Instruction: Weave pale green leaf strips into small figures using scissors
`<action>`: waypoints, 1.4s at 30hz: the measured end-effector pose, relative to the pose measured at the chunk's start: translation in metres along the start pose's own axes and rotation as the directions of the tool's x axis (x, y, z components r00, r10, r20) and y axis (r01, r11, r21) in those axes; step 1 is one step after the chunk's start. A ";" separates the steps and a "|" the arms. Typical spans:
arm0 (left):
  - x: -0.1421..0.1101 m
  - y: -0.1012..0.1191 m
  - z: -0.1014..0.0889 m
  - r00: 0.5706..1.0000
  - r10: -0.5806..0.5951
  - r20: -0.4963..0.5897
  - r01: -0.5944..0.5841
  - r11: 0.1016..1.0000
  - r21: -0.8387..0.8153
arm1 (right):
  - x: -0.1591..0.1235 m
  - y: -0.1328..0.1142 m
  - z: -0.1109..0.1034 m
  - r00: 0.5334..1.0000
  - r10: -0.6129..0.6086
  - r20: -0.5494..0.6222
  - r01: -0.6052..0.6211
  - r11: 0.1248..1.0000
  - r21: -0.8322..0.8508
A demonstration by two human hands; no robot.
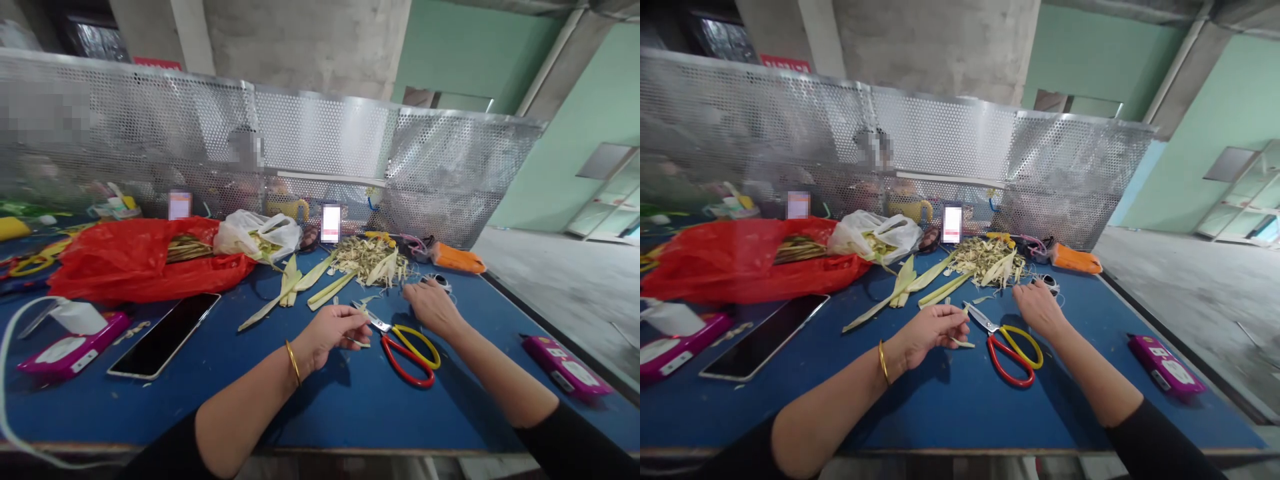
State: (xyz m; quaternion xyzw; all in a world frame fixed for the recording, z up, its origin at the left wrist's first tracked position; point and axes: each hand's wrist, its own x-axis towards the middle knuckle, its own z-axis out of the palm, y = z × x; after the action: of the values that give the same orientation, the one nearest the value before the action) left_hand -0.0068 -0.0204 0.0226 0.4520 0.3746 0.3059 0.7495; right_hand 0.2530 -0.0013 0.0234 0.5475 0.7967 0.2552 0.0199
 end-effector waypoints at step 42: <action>0.016 0.003 0.001 0.994 -0.089 -0.061 0.067 0.953 -0.295 | -0.005 0.008 -0.039 0.851 0.472 0.231 -0.517 0.829 0.212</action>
State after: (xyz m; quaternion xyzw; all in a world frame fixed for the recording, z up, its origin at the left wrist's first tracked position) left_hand 0.0022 -0.0073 0.0210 0.3095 0.3704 0.3443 0.8052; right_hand 0.2499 -0.0183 0.0591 0.7526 0.6494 0.0949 -0.0536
